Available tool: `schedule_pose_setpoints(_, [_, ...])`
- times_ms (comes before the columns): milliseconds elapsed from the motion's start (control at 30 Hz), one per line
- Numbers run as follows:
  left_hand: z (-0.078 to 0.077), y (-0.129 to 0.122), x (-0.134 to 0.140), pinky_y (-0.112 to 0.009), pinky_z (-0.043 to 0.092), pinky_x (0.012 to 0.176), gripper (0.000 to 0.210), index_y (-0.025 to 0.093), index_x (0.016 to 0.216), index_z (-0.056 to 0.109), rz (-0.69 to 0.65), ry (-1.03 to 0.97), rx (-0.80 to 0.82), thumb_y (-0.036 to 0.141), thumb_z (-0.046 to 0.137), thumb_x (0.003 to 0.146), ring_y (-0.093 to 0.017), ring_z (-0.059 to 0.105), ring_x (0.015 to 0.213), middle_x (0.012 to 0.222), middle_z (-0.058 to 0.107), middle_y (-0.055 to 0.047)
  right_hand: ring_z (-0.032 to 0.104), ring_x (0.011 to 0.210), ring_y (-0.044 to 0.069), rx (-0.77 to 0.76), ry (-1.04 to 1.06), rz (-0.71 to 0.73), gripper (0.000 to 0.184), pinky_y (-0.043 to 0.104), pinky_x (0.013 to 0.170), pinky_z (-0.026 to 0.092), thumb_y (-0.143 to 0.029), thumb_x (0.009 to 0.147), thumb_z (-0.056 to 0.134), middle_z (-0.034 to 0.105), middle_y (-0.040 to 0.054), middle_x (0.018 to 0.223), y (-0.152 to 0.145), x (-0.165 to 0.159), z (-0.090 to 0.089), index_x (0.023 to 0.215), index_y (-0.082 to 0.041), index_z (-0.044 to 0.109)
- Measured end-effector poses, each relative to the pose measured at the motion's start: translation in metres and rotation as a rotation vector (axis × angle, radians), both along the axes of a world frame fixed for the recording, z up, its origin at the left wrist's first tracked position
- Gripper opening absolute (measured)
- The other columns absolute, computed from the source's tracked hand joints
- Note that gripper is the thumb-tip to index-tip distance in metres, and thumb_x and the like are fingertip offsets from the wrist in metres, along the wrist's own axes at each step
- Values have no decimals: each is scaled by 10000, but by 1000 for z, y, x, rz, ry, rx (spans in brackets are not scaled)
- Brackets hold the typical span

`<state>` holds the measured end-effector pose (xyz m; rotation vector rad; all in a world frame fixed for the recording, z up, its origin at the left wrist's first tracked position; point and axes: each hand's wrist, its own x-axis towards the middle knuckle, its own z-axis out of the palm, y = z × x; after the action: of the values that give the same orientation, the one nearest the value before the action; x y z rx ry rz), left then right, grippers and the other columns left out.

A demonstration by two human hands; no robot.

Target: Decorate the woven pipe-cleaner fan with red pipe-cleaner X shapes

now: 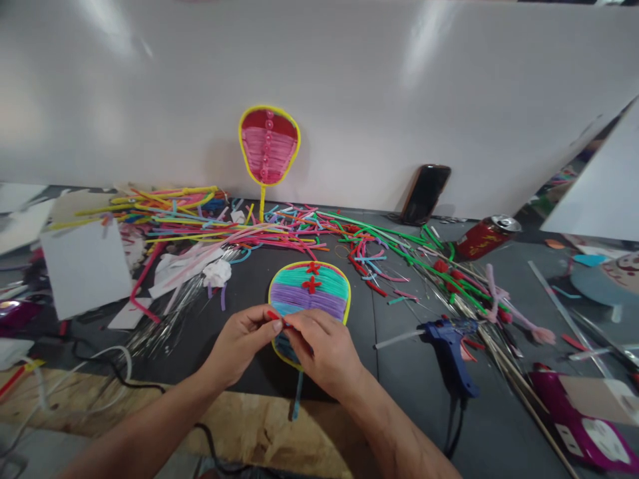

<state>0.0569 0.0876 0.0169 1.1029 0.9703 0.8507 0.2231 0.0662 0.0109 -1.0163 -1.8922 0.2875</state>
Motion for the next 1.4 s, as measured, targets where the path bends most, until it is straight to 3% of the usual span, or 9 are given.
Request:
schedule_pose_setpoints(633, [1,3,-1,-219,383,638,158,132,691,648,-68,17,-40,282,665,736,-97,469,624,631,571,20,686,773,136,-1,27,58,188,223,721,559,-115,874,524,726,52,845,2,6,-5,958,-200,669])
schedule_pose_setpoints(767, [3,4,0,-202,388,607,164,133,683,645,-58,-8,-102,289,676,722,-84,466,587,607,573,23,676,775,144,-190,134,59,184,244,721,548,-191,886,533,717,45,881,2,12,3,1023,-207,655])
schedule_pose_setpoints(900, [4,2,0,-197,399,561,171,138,686,628,-184,-1,-189,298,682,712,-82,487,549,602,594,13,636,712,135,-381,319,15,254,276,702,535,-248,939,430,666,36,847,2,16,9,1080,-219,640])
schedule_pose_setpoints(1067, [-2,-1,-1,-209,416,563,158,132,687,638,-346,42,-169,285,653,724,-96,527,557,601,602,4,598,894,164,-470,265,182,281,311,796,504,-296,949,412,628,65,940,0,7,6,1030,-210,667])
schedule_pose_setpoints(1267, [-3,-1,2,-232,446,591,153,125,739,656,-289,23,-160,275,657,704,-103,507,590,640,588,10,585,808,145,-528,333,223,288,268,704,504,-318,961,381,596,57,892,-2,3,5,966,-199,643])
schedule_pose_setpoints(1400, [3,2,3,-219,435,586,203,126,721,648,-150,15,-175,325,683,701,-89,492,577,639,583,18,580,870,159,-466,352,156,260,292,777,494,-296,953,406,598,58,919,-3,5,6,996,-205,646])
